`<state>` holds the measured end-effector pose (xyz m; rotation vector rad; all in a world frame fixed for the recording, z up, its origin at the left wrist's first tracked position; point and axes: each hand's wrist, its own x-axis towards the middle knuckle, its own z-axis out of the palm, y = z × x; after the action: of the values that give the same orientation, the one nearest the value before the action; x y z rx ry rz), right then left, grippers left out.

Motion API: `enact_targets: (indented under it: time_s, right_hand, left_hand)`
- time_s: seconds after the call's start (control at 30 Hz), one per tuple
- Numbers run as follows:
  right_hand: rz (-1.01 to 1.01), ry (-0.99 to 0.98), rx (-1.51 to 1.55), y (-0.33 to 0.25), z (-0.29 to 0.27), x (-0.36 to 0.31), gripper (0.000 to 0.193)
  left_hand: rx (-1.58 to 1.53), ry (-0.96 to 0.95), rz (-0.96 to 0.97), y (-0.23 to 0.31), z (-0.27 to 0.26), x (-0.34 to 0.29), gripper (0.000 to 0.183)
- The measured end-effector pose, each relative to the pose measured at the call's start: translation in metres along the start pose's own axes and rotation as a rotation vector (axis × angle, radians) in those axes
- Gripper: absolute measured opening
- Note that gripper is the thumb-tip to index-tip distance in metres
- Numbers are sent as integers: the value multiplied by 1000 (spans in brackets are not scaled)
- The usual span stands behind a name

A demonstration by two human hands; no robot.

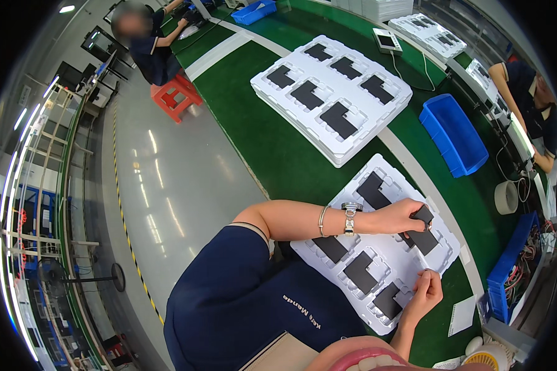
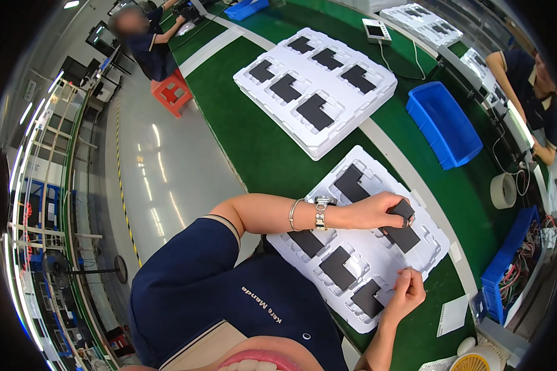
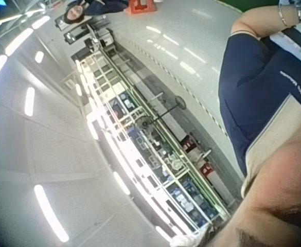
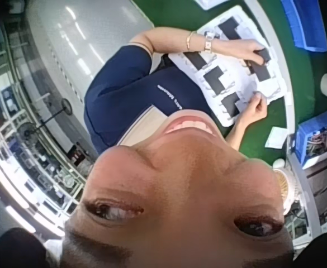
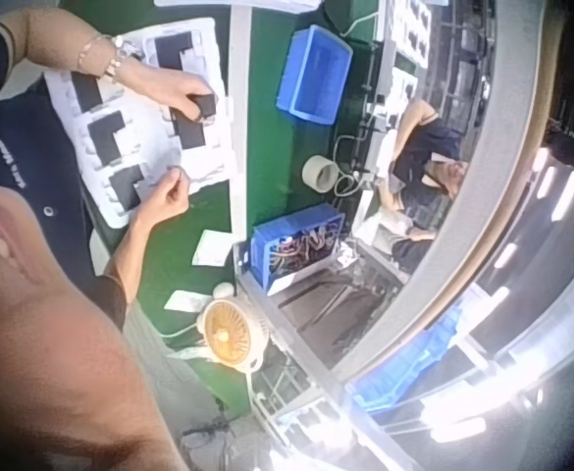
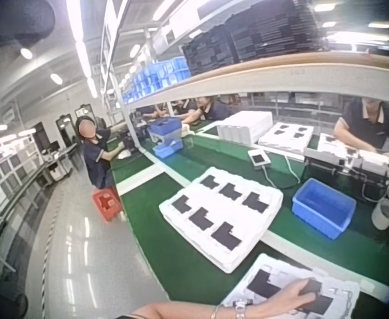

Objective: Assembling small black plastic components with internal parts and placing them into a white organizational tray.

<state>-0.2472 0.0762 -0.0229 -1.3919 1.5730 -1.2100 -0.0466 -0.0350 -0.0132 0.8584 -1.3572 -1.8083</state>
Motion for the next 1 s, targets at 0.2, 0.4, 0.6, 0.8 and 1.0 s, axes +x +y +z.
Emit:
enact_targets:
  time_s: [0.2, 0.4, 0.6, 0.8, 1.0]
  right_hand:
    - [20, -49, -25, -1, 2, 1, 25]
    - [32, -76, 33, -3, 0, -2, 24]
    - [20, -56, 35, -3, -2, -1, 20]
    - [23, -54, 41, -7, -1, 0, 19]
    - [53, -81, 19, -12, -3, -2, 21]
  left_hand:
    - [-18, 12, 7, -8, -3, 2, 9]
    - [27, 11, 91, -18, -3, 9, 15]
    - [26, 20, 64, -13, -1, 6, 13]
    - [-18, 0, -54, -7, -3, 3, 14]
    - [-37, 49, 19, -13, -1, 5, 13]
